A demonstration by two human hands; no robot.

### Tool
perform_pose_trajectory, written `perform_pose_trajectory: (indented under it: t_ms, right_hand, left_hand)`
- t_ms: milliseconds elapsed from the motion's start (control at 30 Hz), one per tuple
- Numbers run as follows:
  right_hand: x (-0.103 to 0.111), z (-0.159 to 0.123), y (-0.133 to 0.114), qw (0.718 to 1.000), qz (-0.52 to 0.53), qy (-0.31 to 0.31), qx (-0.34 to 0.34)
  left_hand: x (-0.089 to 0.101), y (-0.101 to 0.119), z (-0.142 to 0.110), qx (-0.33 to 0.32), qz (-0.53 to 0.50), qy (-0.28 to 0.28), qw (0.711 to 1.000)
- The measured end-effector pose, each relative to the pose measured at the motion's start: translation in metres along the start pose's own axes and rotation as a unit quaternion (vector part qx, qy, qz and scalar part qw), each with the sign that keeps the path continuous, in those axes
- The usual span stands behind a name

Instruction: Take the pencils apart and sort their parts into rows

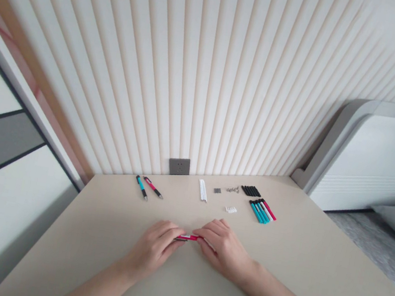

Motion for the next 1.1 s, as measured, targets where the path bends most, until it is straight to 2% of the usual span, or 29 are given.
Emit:
perform_pose_trajectory:
  t_ms: [200, 333, 400, 500, 600, 700, 767, 867, 1100]
  right_hand:
    - [-0.002, 0.002, -0.004, 0.999, -0.025, -0.021, 0.031]
    - [0.009, 0.004, 0.002, 0.997, -0.077, 0.007, -0.007]
    - [0.022, 0.001, 0.017, 0.988, -0.123, 0.041, -0.085]
    - [0.045, -0.011, 0.050, 0.947, -0.199, 0.061, -0.246]
    - [0.063, -0.025, 0.080, 0.896, -0.244, 0.008, -0.370]
    - [0.069, -0.035, 0.095, 0.857, -0.262, -0.062, -0.440]
    - [0.067, -0.037, 0.097, 0.843, -0.265, -0.098, -0.457]
    - [0.060, -0.037, 0.095, 0.837, -0.269, -0.129, -0.458]
    - [0.054, -0.037, 0.095, 0.830, -0.279, -0.154, -0.457]
  left_hand:
    - [0.002, 0.002, 0.001, -0.007, 0.017, -0.007, 1.000]
    - [0.003, 0.002, 0.001, 0.024, 0.028, 0.013, 0.999]
    - [0.002, 0.002, 0.001, 0.051, 0.030, 0.025, 0.998]
    - [0.000, 0.001, 0.002, 0.066, 0.027, 0.016, 0.997]
    - [-0.002, 0.003, 0.003, 0.053, 0.043, -0.014, 0.998]
    - [-0.003, 0.004, 0.003, 0.042, 0.061, -0.026, 0.997]
    - [-0.003, 0.005, 0.003, 0.044, 0.064, -0.029, 0.997]
    - [-0.003, 0.005, 0.004, 0.051, 0.065, -0.036, 0.996]
    - [-0.003, 0.006, 0.004, 0.052, 0.075, -0.049, 0.995]
Point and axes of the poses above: each hand's wrist, its own z-axis towards the middle knuckle, its own x-axis out of the back of the hand, y = z × x, the point moved 1 cm from there along z, towards the middle knuckle, and after that the axes turned 7 degrees about x, right-handed, at the moved point
